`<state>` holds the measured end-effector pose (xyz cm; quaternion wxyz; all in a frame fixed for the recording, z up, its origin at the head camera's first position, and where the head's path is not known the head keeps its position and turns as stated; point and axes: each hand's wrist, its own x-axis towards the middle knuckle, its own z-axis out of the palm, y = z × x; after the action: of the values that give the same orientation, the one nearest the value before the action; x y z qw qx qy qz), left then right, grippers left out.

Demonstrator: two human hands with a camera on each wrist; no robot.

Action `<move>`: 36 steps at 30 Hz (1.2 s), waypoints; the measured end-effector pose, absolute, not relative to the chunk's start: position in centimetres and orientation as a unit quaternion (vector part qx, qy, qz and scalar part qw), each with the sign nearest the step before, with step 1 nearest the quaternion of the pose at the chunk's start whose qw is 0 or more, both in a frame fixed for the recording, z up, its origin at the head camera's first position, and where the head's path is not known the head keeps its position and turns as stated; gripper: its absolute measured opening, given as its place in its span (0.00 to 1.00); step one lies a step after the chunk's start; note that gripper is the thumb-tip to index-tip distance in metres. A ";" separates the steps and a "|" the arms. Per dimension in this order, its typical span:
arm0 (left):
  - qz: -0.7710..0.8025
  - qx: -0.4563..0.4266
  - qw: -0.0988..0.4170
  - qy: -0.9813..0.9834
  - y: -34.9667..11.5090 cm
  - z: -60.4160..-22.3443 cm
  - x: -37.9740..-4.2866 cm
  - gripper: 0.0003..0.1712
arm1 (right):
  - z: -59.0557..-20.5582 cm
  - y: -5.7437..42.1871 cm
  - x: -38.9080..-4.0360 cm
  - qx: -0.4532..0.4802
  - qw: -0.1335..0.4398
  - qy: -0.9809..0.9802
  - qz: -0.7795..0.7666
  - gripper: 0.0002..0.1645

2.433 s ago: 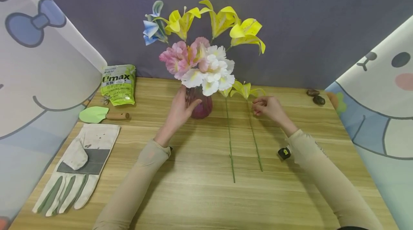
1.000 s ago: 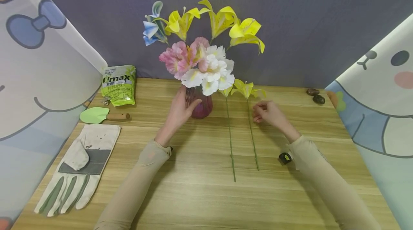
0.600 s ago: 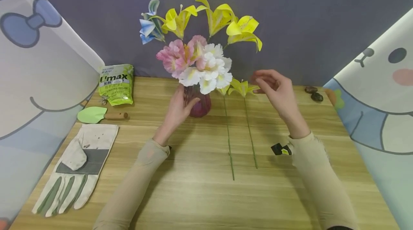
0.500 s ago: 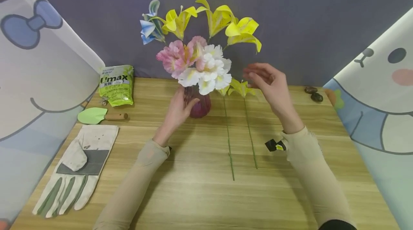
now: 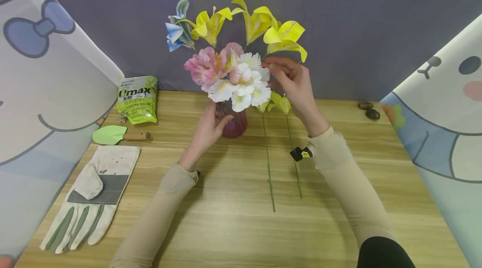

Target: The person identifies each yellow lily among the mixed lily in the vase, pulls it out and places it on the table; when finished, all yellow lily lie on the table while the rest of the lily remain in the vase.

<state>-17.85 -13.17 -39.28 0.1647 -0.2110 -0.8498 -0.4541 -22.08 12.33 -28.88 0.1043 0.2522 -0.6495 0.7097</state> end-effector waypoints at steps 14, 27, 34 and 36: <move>-0.467 -0.203 0.148 -0.848 -13.2 -39.3 -17.9 0.41 | -28.2 10.9 -22.8 0.182 0.092 -0.698 0.686 0.11; -0.464 -0.215 0.158 -0.845 -13.0 -39.3 -18.1 0.43 | -27.2 10.1 -23.2 0.222 0.187 -0.666 0.687 0.03; -0.459 -0.216 0.163 -0.846 -13.2 -39.4 -18.1 0.43 | -26.4 10.0 -23.2 0.256 0.226 -0.642 0.687 0.03; -0.456 -0.216 0.163 -0.848 -13.2 -39.4 -18.1 0.43 | -26.3 10.0 -23.3 0.269 0.244 -0.637 0.680 0.03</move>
<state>-18.05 -13.19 -39.41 0.1628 -0.2161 -0.8476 -0.4565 -23.32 9.96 -26.25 0.2444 0.2695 -0.6368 0.6798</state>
